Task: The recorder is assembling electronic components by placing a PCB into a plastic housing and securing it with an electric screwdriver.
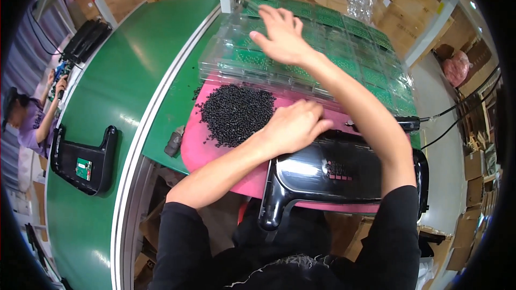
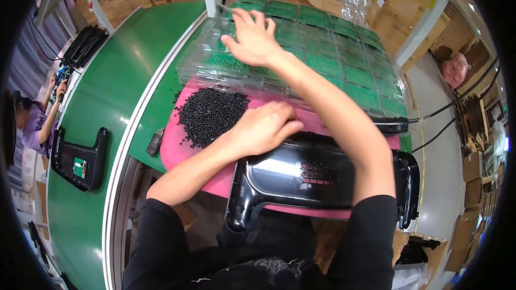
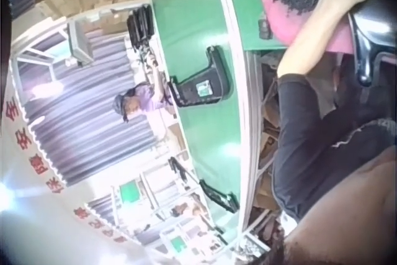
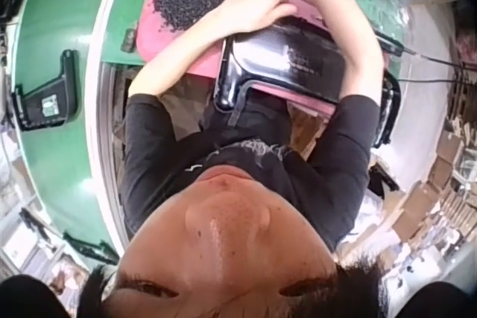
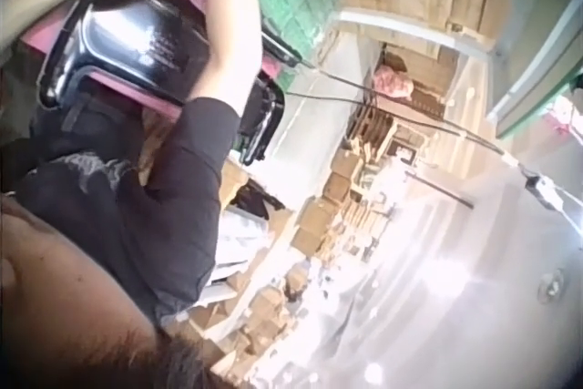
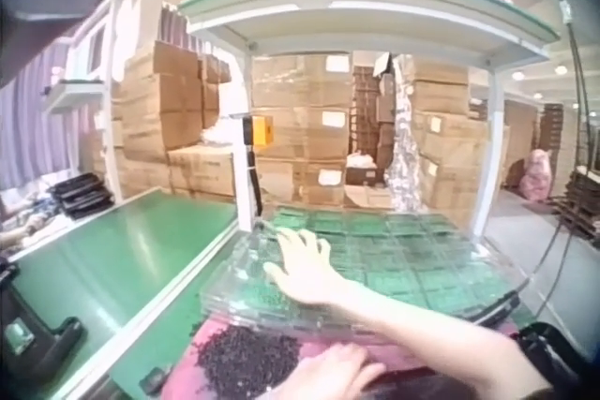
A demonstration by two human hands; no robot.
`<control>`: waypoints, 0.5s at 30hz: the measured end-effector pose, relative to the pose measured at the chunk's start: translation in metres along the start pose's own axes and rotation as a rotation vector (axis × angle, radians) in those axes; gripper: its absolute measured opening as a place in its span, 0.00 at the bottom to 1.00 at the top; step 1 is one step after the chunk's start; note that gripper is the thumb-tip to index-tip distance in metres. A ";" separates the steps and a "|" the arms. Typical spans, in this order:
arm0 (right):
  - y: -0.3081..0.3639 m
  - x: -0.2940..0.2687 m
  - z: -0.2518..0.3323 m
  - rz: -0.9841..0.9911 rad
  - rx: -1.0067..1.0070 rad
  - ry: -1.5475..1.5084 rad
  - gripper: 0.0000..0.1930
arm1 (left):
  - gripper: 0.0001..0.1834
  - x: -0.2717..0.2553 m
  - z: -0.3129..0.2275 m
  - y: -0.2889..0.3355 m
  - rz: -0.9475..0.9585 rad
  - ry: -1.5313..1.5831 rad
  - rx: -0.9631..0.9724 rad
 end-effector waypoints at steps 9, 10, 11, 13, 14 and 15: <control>0.188 -0.158 -0.034 0.202 0.085 -1.120 0.31 | 0.47 -0.013 0.006 -0.003 -0.359 0.550 -0.052; 0.207 -0.160 -0.031 0.231 0.171 -1.207 0.36 | 0.45 -0.018 -0.007 -0.004 -0.292 0.863 -0.022; 0.225 -0.161 -0.026 0.251 0.260 -1.295 0.43 | 0.43 -0.022 -0.022 -0.002 -0.212 1.175 0.006; 0.253 -0.160 -0.021 0.301 0.322 -1.351 0.42 | 0.29 -0.009 -0.028 0.005 -0.108 1.365 0.048; 0.261 -0.159 -0.021 0.313 0.338 -1.297 0.41 | 0.26 -0.006 -0.034 0.003 -0.017 1.492 0.038; 0.269 -0.159 -0.021 0.327 0.353 -1.246 0.41 | 0.24 -0.005 -0.039 0.001 0.074 1.616 0.024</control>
Point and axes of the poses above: each hand's wrist, its own y-axis away from the middle knuckle, its own x-axis out of the palm, z = x × y, the point moved 1 cm from there along -y, towards the middle knuckle, and after that the axes turned 13 degrees about x, right-handed, at the moved point
